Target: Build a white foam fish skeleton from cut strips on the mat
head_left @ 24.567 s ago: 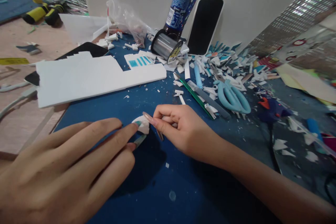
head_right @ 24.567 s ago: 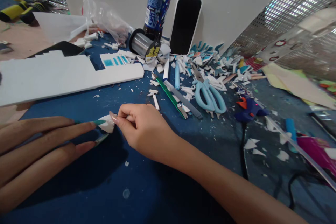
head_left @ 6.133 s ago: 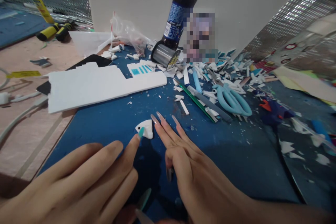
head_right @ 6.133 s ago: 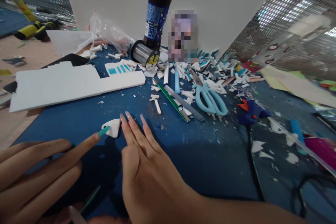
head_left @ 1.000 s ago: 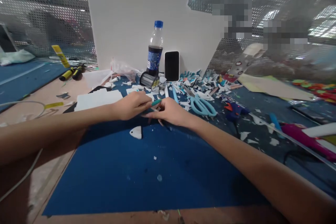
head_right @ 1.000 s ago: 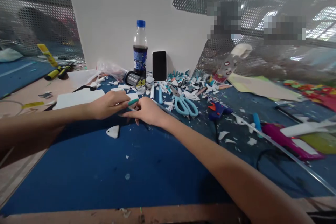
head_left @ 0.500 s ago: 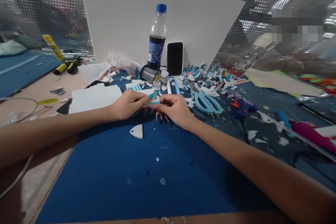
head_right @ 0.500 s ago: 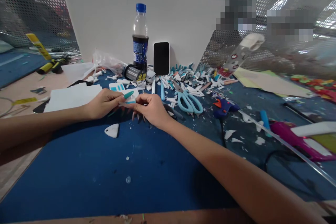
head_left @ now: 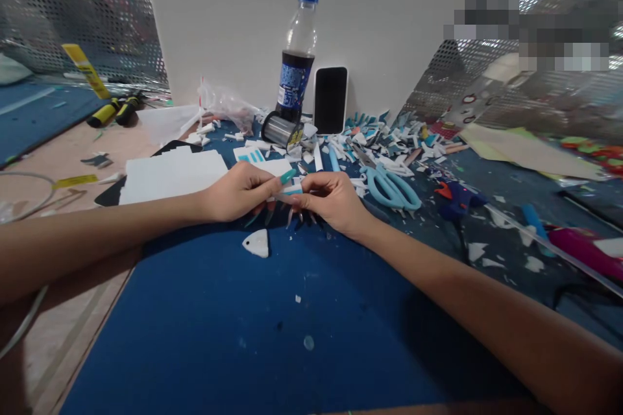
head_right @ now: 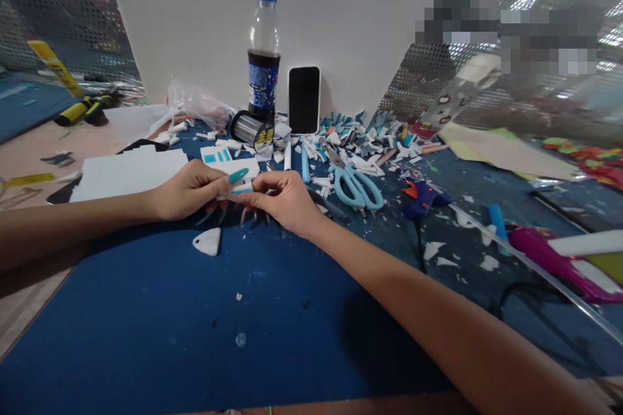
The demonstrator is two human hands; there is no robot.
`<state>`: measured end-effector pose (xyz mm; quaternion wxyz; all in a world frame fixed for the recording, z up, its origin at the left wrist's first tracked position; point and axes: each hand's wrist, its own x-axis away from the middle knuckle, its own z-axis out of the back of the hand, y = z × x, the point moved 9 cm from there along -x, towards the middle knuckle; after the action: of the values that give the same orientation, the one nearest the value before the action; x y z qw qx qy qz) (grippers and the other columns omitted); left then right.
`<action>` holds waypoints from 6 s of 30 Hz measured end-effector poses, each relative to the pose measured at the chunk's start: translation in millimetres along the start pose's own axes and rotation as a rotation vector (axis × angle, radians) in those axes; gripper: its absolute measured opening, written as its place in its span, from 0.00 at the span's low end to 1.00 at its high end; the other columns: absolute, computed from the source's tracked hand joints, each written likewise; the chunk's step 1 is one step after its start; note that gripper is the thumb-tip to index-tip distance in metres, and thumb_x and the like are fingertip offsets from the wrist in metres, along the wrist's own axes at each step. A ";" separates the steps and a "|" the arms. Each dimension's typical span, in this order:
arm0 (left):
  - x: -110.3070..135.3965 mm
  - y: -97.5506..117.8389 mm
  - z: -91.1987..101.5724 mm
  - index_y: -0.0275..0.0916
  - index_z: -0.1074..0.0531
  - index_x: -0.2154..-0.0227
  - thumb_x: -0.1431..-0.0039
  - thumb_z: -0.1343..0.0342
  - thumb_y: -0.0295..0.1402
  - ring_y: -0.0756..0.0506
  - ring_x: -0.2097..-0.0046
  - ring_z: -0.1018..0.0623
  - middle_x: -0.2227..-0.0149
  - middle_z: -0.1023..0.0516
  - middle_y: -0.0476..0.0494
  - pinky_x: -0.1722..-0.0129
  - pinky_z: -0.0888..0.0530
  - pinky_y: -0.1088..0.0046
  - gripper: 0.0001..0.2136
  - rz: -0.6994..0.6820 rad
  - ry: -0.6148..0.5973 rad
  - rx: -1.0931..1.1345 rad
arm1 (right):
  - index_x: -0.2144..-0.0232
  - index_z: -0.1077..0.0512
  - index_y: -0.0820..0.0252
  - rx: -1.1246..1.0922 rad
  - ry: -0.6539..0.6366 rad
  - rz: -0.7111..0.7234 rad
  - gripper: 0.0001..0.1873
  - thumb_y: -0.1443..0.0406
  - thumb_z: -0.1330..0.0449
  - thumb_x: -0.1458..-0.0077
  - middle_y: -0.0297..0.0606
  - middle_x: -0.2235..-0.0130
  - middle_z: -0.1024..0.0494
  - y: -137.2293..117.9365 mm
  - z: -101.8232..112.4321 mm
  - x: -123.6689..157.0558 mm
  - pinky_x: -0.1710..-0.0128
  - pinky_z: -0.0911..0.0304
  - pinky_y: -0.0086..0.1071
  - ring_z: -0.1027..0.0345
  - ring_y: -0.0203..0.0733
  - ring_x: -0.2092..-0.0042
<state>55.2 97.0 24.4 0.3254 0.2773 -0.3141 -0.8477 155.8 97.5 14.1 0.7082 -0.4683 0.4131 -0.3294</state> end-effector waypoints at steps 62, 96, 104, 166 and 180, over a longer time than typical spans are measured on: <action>0.8 15.0 -7.8 0.33 0.29 0.74 0.34 0.59 0.46 0.54 0.77 0.35 0.79 0.32 0.49 0.75 0.38 0.79 0.23 -0.221 -0.099 0.059 | 0.73 0.25 0.62 0.053 -0.003 -0.085 0.15 0.56 0.32 0.55 0.34 0.76 0.24 -5.4 -10.8 6.6 0.76 0.36 0.28 0.31 0.34 0.76; -0.5 11.2 -7.6 0.35 0.32 0.76 0.36 0.58 0.49 0.54 0.77 0.38 0.80 0.37 0.51 0.76 0.39 0.78 0.23 -0.171 -0.110 0.219 | 0.76 0.29 0.60 0.135 0.017 -0.023 0.16 0.55 0.33 0.54 0.31 0.77 0.28 -13.5 -8.4 7.1 0.76 0.40 0.28 0.36 0.32 0.76; -0.7 12.2 2.6 0.35 0.35 0.81 0.36 0.56 0.47 0.54 0.79 0.40 0.83 0.39 0.52 0.78 0.42 0.78 0.24 -0.177 0.027 0.115 | 0.78 0.31 0.61 0.060 0.045 -0.142 0.21 0.49 0.34 0.56 0.31 0.80 0.29 -7.5 -10.5 6.8 0.79 0.41 0.27 0.37 0.31 0.79; 0.5 -19.6 28.6 0.37 0.43 0.83 0.41 0.49 0.33 0.54 0.78 0.45 0.83 0.45 0.55 0.78 0.48 0.76 0.16 0.119 0.374 -0.012 | 0.71 0.27 0.57 0.010 0.149 0.104 0.08 0.59 0.39 0.45 0.31 0.73 0.24 -14.6 6.4 3.8 0.68 0.32 0.28 0.28 0.33 0.71; 4.5 -2.6 25.6 0.36 0.37 0.46 0.33 0.65 0.46 0.43 0.50 0.33 0.54 0.32 0.37 0.51 0.33 0.64 0.24 -0.073 0.357 -0.236 | 0.84 0.34 0.60 -0.169 0.286 -0.233 0.25 0.49 0.42 0.46 0.32 0.84 0.30 9.3 11.3 8.6 0.88 0.48 0.24 0.41 0.28 0.86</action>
<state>34.1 104.3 38.0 0.3753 0.3942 -0.1398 -0.8272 170.5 97.9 5.5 0.5575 -0.5192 0.4788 -0.4363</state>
